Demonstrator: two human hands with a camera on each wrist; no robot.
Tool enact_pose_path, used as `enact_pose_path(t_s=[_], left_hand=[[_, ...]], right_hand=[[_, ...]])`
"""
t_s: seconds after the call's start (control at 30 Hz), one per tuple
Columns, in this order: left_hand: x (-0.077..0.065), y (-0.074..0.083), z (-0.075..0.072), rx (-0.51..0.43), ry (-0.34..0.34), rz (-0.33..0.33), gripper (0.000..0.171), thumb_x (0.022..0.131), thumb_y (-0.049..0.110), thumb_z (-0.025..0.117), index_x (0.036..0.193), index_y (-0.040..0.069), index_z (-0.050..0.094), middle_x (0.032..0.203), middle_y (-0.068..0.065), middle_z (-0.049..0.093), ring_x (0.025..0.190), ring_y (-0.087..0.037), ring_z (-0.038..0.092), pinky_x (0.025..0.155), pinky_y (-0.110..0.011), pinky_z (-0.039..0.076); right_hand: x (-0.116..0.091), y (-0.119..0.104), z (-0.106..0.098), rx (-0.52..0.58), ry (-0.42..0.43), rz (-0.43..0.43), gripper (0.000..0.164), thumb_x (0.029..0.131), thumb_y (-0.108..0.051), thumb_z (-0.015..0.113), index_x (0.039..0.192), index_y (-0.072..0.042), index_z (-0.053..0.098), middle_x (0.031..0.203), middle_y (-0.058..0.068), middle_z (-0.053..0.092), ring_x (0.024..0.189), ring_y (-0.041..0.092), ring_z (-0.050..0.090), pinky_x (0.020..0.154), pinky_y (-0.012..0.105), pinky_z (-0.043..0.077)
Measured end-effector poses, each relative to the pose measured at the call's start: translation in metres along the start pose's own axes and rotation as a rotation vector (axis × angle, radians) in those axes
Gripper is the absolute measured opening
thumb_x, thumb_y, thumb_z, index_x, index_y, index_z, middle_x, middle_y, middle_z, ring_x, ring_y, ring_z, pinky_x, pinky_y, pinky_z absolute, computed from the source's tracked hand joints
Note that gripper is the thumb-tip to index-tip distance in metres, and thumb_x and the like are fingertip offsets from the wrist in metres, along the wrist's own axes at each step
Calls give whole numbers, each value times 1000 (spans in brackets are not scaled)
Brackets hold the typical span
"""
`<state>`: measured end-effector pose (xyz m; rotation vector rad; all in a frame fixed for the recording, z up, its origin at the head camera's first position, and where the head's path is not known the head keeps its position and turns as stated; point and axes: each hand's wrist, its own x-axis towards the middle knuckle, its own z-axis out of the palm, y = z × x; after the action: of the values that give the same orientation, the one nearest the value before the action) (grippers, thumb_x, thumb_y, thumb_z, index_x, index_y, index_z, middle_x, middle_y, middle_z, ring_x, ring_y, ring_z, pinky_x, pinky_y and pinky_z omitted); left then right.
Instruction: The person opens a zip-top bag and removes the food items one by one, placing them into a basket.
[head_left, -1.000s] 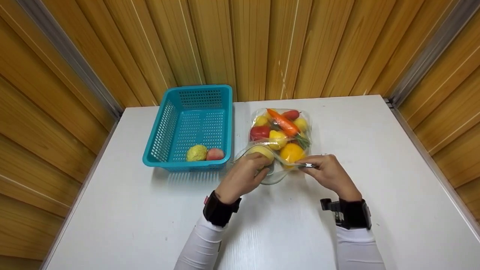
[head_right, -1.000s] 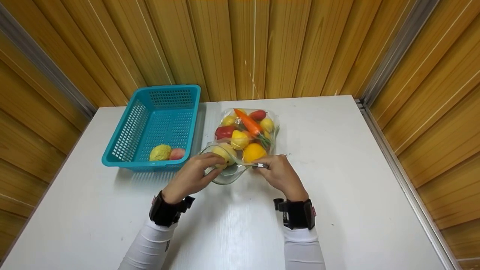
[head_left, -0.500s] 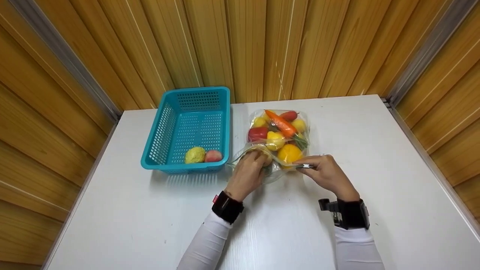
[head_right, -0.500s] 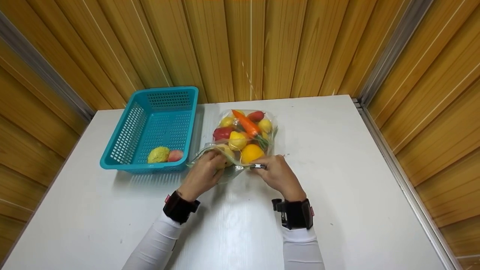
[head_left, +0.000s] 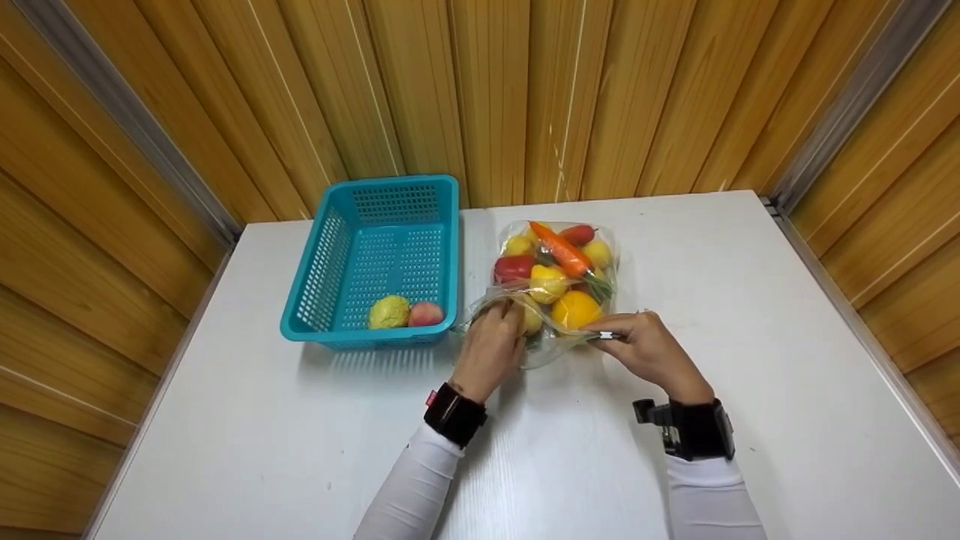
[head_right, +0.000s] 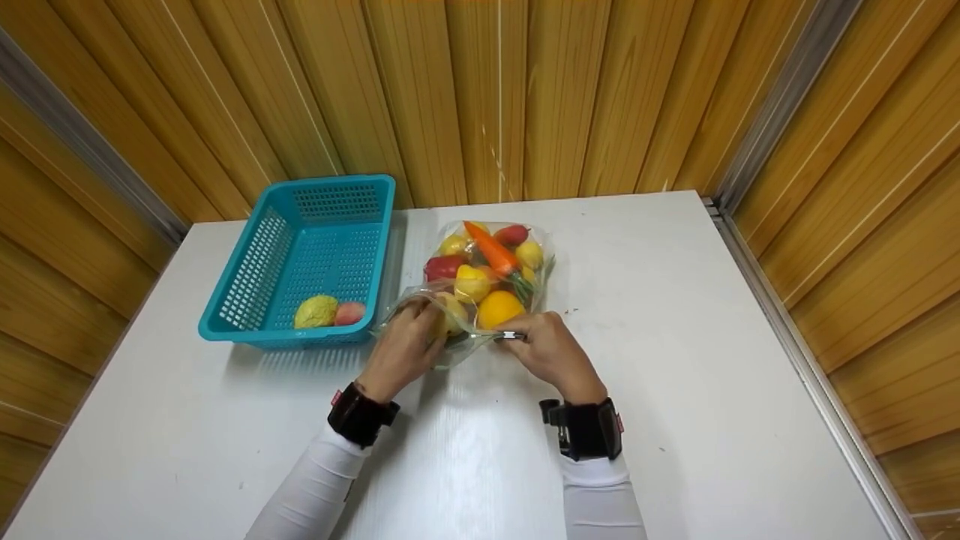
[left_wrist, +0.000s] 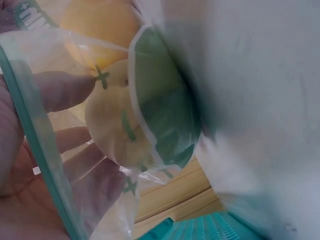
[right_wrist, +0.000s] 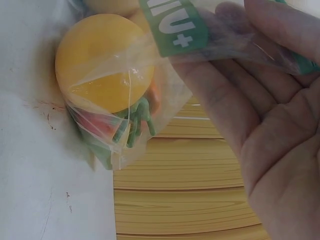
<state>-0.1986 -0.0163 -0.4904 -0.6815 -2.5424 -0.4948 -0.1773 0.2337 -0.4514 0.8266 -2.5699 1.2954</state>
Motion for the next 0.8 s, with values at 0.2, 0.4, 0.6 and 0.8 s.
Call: enact_pose_path(t_s=[0.2,0.4,0.6,0.8], left_hand=[[0,3,1,44,21,20,38,86,16,83,119,3,68,116,-16,65,101,-31,66,88,-43,58],[-2,5,-1,-26,-33,8,46,83,18,87,122,9,65,110,-15,64,96,-31,65,83,-44,58],[-3,6,-7,-91,-122,-13,52,85,22,86,129,10,60,120,-13,65,102,-28,64,91,-43,57],[-3,6,-10,-84,-113,11,59,82,24,90,129,6,60,122,-15,65,105,-29,65,96,-43,57]], right_hand=[[0,0,0,4,8,3,18,85,7,78,101,-1,82,100,13,79,94,13,73,80,11,52],[0,2,1,4,4,6,20,85,7,77,102,-2,82,100,12,79,95,9,71,81,11,52],[1,3,1,-11,-18,8,21,85,8,77,103,-2,82,101,10,79,94,7,71,79,12,52],[1,3,0,-19,-23,1,21,85,8,77,103,-2,82,101,11,79,94,8,71,79,12,52]])
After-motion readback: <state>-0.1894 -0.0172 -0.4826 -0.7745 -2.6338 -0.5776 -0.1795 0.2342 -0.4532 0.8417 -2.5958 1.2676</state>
